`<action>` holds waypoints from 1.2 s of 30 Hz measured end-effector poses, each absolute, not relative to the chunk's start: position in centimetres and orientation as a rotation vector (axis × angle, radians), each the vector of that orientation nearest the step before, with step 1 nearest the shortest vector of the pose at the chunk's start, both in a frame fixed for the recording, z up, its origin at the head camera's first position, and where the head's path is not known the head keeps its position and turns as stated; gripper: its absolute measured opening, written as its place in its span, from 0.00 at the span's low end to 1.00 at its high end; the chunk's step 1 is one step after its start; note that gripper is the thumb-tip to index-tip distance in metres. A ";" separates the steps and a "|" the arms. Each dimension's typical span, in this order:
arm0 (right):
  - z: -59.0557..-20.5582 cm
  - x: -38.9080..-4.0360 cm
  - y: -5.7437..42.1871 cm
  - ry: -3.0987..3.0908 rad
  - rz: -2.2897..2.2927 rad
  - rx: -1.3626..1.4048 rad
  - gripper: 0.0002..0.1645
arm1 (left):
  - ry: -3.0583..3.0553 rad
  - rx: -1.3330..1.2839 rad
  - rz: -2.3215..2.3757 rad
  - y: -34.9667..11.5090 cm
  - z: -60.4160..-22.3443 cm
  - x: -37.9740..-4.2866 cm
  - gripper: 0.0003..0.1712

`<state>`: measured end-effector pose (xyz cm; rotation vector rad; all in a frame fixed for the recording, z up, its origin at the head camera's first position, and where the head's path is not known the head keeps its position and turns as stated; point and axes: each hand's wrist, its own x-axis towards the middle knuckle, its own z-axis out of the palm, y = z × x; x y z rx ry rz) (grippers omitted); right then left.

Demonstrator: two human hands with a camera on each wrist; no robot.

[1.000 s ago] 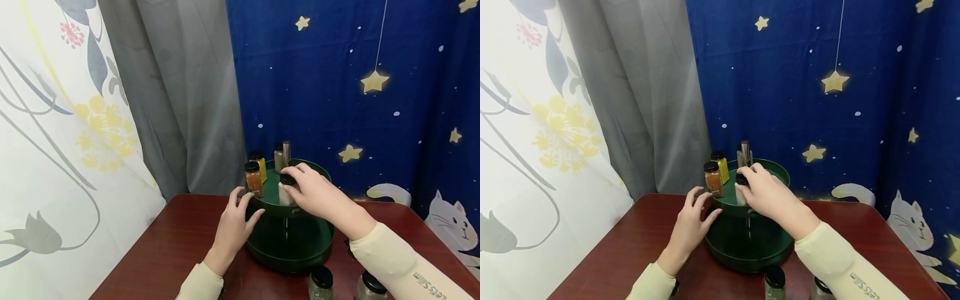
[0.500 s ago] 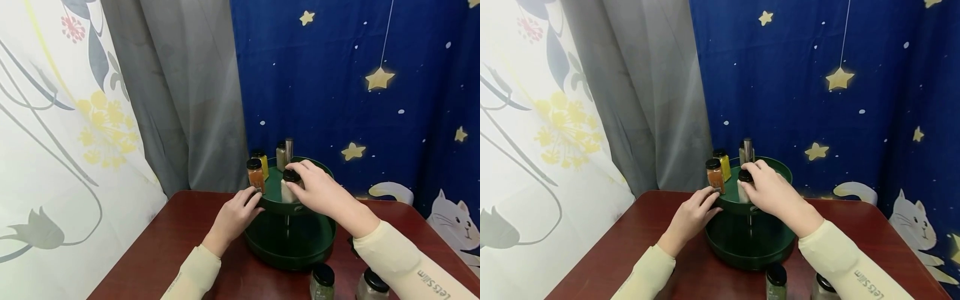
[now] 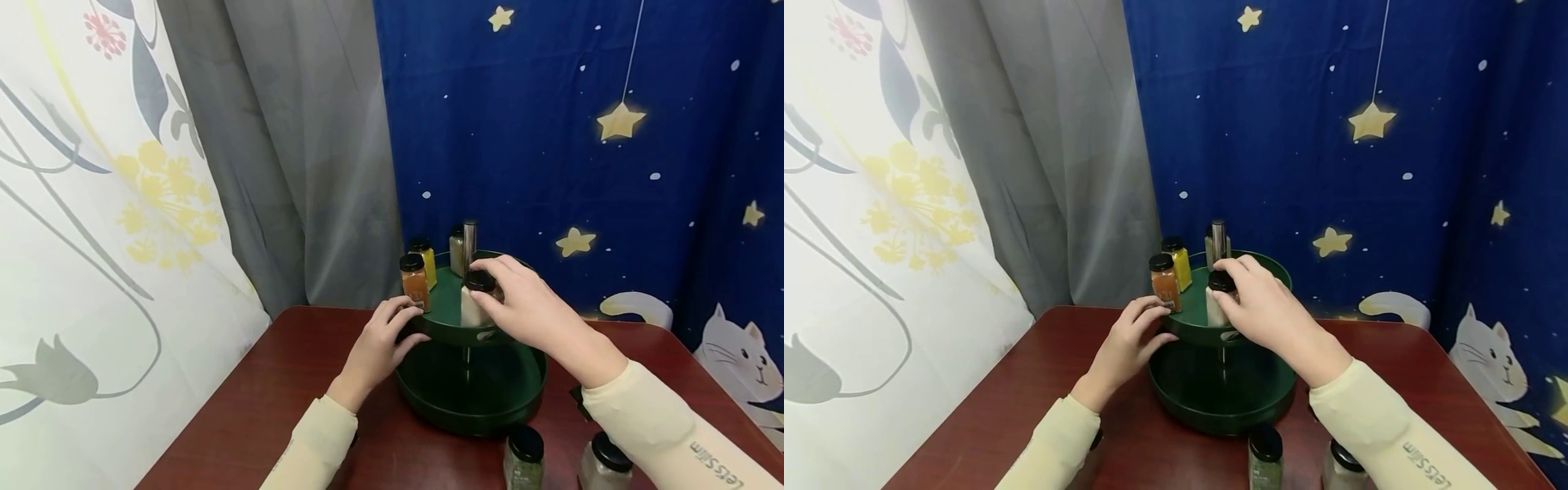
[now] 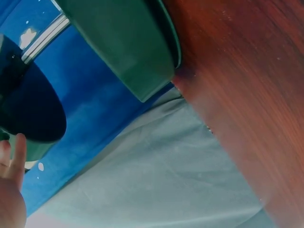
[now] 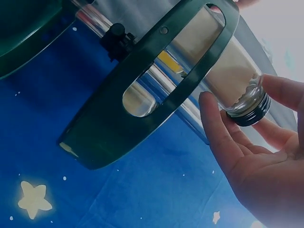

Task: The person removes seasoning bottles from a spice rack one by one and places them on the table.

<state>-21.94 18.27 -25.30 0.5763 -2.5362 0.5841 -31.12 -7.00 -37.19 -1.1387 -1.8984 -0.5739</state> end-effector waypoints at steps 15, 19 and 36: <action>-24.4 -21.0 18.3 -2.467 0.589 0.586 0.24 | -1.891 -1.131 -0.720 -6.8 -37.3 -30.6 0.24; -24.2 -20.8 18.4 -2.440 0.585 0.594 0.24 | -1.883 -1.140 -0.759 -6.8 -37.2 -30.5 0.24; -23.2 -19.8 18.7 -2.350 0.627 0.585 0.23 | -1.974 -1.097 -0.948 -6.6 -36.4 -30.6 0.20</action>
